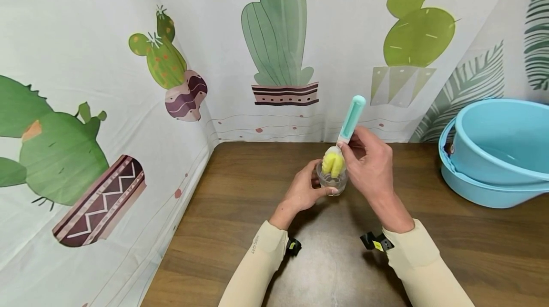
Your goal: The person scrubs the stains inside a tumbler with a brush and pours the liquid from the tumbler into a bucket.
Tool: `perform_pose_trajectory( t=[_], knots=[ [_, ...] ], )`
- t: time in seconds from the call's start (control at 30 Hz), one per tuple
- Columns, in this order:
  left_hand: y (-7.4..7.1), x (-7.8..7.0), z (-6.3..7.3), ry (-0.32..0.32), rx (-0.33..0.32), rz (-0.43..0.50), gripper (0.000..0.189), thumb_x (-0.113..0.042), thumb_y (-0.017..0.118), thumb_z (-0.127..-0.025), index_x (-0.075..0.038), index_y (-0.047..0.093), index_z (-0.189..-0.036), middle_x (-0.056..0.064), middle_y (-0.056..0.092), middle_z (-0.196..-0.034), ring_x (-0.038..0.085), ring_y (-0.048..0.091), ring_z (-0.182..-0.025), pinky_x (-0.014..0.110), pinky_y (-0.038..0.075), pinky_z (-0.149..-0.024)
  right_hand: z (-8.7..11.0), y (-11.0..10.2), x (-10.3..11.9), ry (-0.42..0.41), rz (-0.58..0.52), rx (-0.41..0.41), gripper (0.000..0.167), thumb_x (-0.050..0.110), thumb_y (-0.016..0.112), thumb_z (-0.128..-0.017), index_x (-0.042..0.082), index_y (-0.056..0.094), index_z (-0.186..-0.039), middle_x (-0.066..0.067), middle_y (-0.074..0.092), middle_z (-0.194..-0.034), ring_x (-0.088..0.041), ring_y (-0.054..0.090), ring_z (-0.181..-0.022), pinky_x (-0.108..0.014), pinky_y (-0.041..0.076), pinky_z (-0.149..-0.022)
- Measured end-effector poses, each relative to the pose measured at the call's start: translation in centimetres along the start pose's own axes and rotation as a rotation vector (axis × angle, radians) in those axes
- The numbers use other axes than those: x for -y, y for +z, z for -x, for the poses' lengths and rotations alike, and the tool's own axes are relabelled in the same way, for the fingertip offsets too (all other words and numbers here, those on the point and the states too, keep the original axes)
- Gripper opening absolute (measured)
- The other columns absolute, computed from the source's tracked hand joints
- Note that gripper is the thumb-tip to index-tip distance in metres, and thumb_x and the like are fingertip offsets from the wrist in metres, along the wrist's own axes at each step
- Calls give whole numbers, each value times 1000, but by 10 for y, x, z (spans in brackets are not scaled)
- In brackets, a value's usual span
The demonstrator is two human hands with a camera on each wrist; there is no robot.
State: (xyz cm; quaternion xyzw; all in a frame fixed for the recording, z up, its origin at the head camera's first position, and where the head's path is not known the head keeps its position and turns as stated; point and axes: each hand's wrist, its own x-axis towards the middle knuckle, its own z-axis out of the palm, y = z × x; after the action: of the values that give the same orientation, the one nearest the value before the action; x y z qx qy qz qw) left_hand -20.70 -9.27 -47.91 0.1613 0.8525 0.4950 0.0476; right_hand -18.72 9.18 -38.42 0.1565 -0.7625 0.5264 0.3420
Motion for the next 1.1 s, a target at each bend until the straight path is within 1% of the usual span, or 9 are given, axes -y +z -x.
perform_pose_trajectory(
  t=[0.23, 0.47, 0.7, 0.93, 1.1],
  knots=[
    [0, 1, -1, -6, -2, 2, 84, -26, 92, -86, -15, 47, -156, 3, 64, -139, 15, 70, -115, 33, 59, -97, 0, 0, 0, -12, 20, 13, 21, -5, 77, -93, 2, 74, -113, -13, 76, -102, -26, 76, -90, -8, 54, -79],
    [1, 1, -1, 0, 0, 1, 83, -25, 91, -87, -16, 47, -156, 2, 63, -141, 13, 69, -115, 36, 59, -98, 0, -2, 4, -16, 43, 37, 23, -5, 77, -92, 3, 75, -114, -11, 77, -104, -24, 74, -89, -12, 55, -80],
    [0, 0, 0, 11, 1, 14, 82, -25, 91, -87, -13, 47, -156, 5, 64, -140, 17, 70, -115, 40, 60, -98, 0, -4, 9, 3, 53, 52, 22, -4, 76, -93, 4, 75, -113, -10, 76, -101, -21, 73, -85, -9, 52, -75],
    [1, 0, 0, -10, 1, 15, 82, -25, 91, -87, -16, 48, -156, 2, 64, -137, 12, 69, -112, 40, 60, -97, 0, -4, 10, 31, 52, 61, 19, -3, 75, -94, 4, 75, -112, -11, 76, -97, -22, 72, -82, -9, 52, -74],
    [0, 0, 0, -12, 1, 12, 82, -25, 91, -87, -15, 47, -156, 2, 65, -135, 10, 69, -110, 40, 60, -96, 0, -4, 11, 53, 36, 64, 20, -3, 76, -94, 4, 74, -113, -10, 76, -97, -21, 72, -82, -9, 52, -74]
  ],
)
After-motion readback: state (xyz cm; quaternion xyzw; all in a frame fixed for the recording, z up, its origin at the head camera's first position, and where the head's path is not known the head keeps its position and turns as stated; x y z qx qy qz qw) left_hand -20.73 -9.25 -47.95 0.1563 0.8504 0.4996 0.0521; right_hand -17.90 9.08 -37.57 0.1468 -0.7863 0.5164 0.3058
